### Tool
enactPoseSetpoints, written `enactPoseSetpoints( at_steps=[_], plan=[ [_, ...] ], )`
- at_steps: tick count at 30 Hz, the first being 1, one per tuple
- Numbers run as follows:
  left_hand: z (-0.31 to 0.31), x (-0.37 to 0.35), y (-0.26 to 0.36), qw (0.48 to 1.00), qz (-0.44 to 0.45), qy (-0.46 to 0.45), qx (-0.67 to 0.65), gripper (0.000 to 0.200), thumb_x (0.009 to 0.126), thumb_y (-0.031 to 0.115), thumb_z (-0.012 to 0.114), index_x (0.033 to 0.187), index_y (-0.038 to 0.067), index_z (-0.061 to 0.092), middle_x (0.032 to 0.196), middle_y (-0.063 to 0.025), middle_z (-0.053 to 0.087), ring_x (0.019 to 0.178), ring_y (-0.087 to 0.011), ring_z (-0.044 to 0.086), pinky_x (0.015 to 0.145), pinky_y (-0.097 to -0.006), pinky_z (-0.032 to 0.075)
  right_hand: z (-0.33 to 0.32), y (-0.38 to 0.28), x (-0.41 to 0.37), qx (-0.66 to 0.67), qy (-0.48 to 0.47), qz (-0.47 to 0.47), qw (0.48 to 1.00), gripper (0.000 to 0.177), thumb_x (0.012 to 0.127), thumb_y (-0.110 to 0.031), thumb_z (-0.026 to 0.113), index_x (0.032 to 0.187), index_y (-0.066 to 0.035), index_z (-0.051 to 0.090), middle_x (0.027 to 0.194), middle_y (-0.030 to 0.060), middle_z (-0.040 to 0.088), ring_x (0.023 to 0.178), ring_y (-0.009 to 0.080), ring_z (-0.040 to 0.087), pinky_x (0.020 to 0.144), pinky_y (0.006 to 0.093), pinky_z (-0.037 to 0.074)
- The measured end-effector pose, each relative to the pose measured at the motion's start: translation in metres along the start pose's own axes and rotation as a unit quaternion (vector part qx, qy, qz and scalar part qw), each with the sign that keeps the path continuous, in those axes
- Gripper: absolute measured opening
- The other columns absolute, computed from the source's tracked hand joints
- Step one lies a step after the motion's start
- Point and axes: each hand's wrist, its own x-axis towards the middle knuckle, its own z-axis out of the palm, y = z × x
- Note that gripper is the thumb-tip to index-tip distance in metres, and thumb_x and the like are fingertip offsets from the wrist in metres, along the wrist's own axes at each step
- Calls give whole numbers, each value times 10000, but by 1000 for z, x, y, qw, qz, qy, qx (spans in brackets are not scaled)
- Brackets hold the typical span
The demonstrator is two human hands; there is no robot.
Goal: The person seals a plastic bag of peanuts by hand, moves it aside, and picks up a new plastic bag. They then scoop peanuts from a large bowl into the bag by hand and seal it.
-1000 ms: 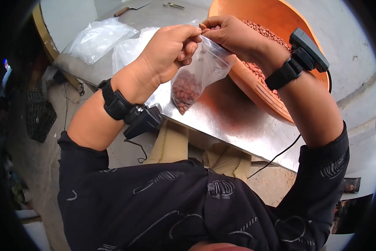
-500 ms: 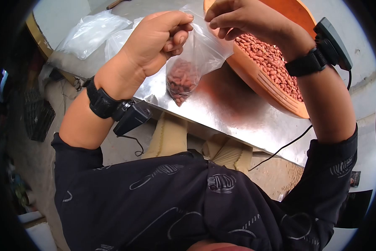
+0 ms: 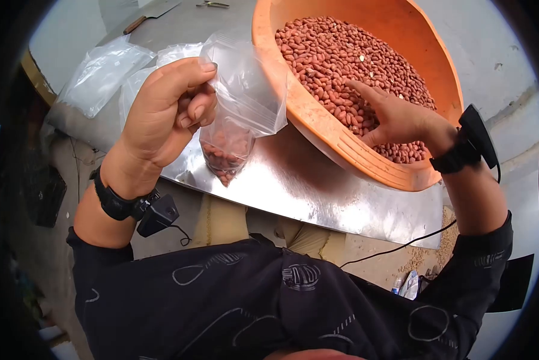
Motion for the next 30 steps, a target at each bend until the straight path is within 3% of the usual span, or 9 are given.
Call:
enactPoseSetpoints(
  at_steps=[5,9,12,16,17,20,22,27,30],
  plan=[
    [4,3,-2,1000,-5,5,-2,206,880,184,536,718,60,506,507,-3,445,427,-63,311,501,-225,319,11,-23,29,-34,38,-65,997,728,772,-199,665,1400,-250,301,1234,231,405,983,384,562,875,425,461],
    [7,4,-3,1000,-3,11,16,206,885,186,530,726,58,510,513,-1,451,427,-60,313,501,-221,323,24,-5,61,-54,138,-99,984,494,747,-69,619,1227,-115,512,1152,178,474,976,351,552,848,390,470],
    [7,3,-2,1000,-1,9,22,208,887,187,529,725,59,514,517,1,454,428,-57,312,496,-217,321,17,8,69,-85,150,-110,979,508,755,-115,622,1248,-152,504,1096,209,472,932,390,570,827,412,472],
    [10,2,1,999,-5,8,32,213,886,189,535,717,61,520,516,3,457,429,-54,317,490,-212,316,1,36,74,-92,167,-93,977,320,713,-33,596,1033,-31,601,909,176,611,853,361,589,791,397,476],
    [11,2,2,999,-6,7,35,215,886,190,538,715,61,521,515,3,458,429,-53,319,488,-211,315,1,47,74,-74,209,-116,968,188,707,-25,576,890,9,602,772,142,626,745,284,606,714,365,486],
    [9,-1,3,999,-7,12,41,213,878,194,550,716,57,530,516,2,464,430,-55,328,484,-215,317,-24,47,66,-4,137,-13,991,114,723,-20,549,827,17,575,731,83,601,675,171,572,631,303,465],
    [9,-2,5,999,-4,9,43,209,872,195,557,722,51,537,517,4,467,429,-57,331,483,-218,319,-33,43,61,72,182,-49,979,63,755,-2,516,781,-25,569,628,-18,508,581,60,460,526,233,377],
    [9,-2,6,999,-6,-3,49,206,864,194,567,738,32,558,519,4,473,428,-63,337,482,-225,321,-52,-7,52,247,150,-49,956,50,829,-48,535,845,-52,582,642,-46,483,531,20,416,455,177,331],
    [7,-1,5,999,-5,-14,50,204,861,188,569,740,24,565,521,3,477,429,-63,344,478,-229,319,-57,-59,48,284,191,-133,930,66,842,-71,556,886,-48,599,668,-41,495,516,19,412,435,167,330]
  ],
)
